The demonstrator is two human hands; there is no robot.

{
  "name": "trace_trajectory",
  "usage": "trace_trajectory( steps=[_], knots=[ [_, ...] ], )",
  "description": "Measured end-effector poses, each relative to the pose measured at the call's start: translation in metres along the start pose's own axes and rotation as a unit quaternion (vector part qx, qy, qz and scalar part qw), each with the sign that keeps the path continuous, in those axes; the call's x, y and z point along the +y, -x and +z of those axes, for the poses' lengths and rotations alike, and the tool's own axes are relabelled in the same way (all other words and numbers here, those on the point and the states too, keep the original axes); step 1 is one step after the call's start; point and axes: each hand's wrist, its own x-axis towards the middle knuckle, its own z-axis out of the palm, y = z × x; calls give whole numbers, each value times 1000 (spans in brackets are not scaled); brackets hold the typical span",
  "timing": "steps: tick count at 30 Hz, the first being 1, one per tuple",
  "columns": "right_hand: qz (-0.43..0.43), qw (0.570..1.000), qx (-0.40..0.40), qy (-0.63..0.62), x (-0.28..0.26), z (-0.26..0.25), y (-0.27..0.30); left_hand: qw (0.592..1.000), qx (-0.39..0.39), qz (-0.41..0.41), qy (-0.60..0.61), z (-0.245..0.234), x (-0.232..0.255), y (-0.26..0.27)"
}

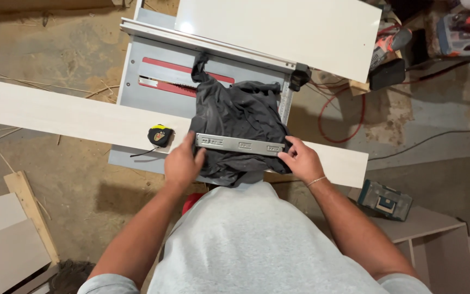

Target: Measure a drawer slide with a tape measure and read the assembly instructions in a workshop.

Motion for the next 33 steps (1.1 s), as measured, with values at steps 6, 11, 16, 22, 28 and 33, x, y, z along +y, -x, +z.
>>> trace_trajectory(
  steps=[6,11,16,22,28,33],
  knots=[
    [-69,988,102,91,-44,-13,-48,905,178,355,-154,61,6,16],
    [-108,976,34,186,-24,18,-116,908,177,360,-119,99,-3,1],
    [-172,948,37,267,-58,5,-102,908,250,323,-98,72,3,14],
    [-182,940,67,281,-48,14,-107,910,261,308,-96,73,-9,17],
    [-144,962,86,217,-60,13,-84,914,256,299,-96,76,-16,25],
    [-249,935,228,108,-72,20,-33,947,221,230,-44,-11,8,33]
  ],
)
